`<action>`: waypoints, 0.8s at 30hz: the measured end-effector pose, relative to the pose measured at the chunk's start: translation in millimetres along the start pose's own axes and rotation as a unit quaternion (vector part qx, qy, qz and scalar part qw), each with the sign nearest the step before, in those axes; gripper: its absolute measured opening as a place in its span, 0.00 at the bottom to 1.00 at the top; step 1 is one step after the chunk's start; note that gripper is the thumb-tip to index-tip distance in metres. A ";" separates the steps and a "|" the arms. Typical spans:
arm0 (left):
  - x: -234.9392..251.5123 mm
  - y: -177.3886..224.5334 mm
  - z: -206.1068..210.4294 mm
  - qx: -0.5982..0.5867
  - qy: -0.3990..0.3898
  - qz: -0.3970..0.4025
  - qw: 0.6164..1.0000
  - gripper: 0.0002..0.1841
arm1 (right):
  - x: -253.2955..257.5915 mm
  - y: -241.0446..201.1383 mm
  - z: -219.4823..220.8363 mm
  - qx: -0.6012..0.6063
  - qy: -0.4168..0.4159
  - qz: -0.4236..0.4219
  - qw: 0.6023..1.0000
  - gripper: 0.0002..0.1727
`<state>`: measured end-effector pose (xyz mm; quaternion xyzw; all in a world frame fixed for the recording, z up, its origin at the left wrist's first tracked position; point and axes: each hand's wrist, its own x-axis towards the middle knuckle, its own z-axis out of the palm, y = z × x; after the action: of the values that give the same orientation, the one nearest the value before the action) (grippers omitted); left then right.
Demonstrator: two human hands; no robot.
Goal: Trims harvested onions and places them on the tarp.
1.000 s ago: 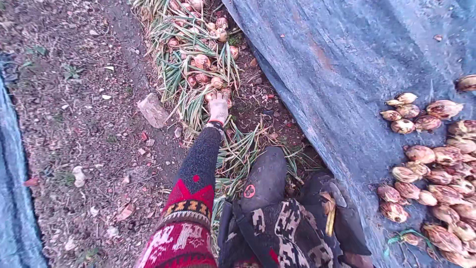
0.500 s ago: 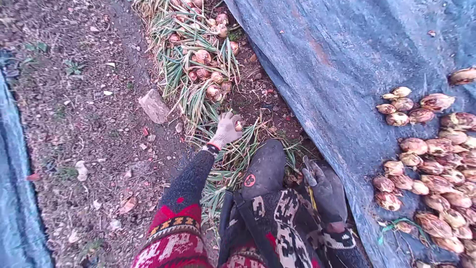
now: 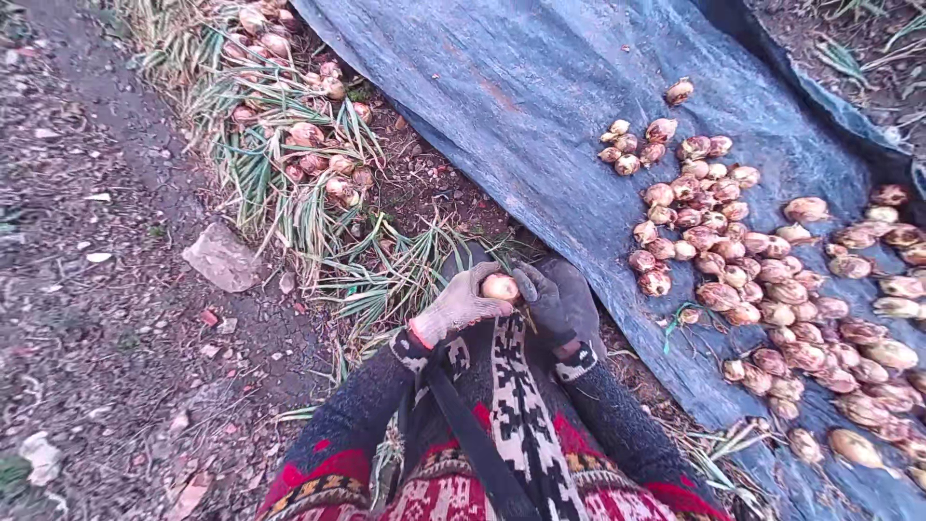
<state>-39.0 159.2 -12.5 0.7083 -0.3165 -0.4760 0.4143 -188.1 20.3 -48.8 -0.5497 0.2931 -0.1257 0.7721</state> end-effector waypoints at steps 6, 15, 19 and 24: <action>-5.9 -11.8 18.2 0.075 0.169 -0.051 0.981 0.46 | -43.4 -22.4 -6.5 0.097 -0.023 -0.055 0.994 0.23; 10.3 -11.3 -4.0 0.061 0.228 -0.125 0.964 0.23 | -11.5 -3.4 -13.2 -0.088 -0.070 0.161 0.981 0.41; -2.2 13.0 29.5 0.318 0.087 -0.050 0.943 0.17 | -0.8 18.5 6.5 0.205 -0.064 0.319 0.923 0.51; 20.9 -7.5 23.9 0.185 0.027 -0.004 0.982 0.15 | 11.0 18.5 2.8 0.349 -0.016 0.343 0.872 0.49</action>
<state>-53.7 138.2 -32.6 0.7864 -0.3850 -0.3913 0.2832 -180.1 23.5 -68.6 -0.1113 0.3880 0.0615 0.9129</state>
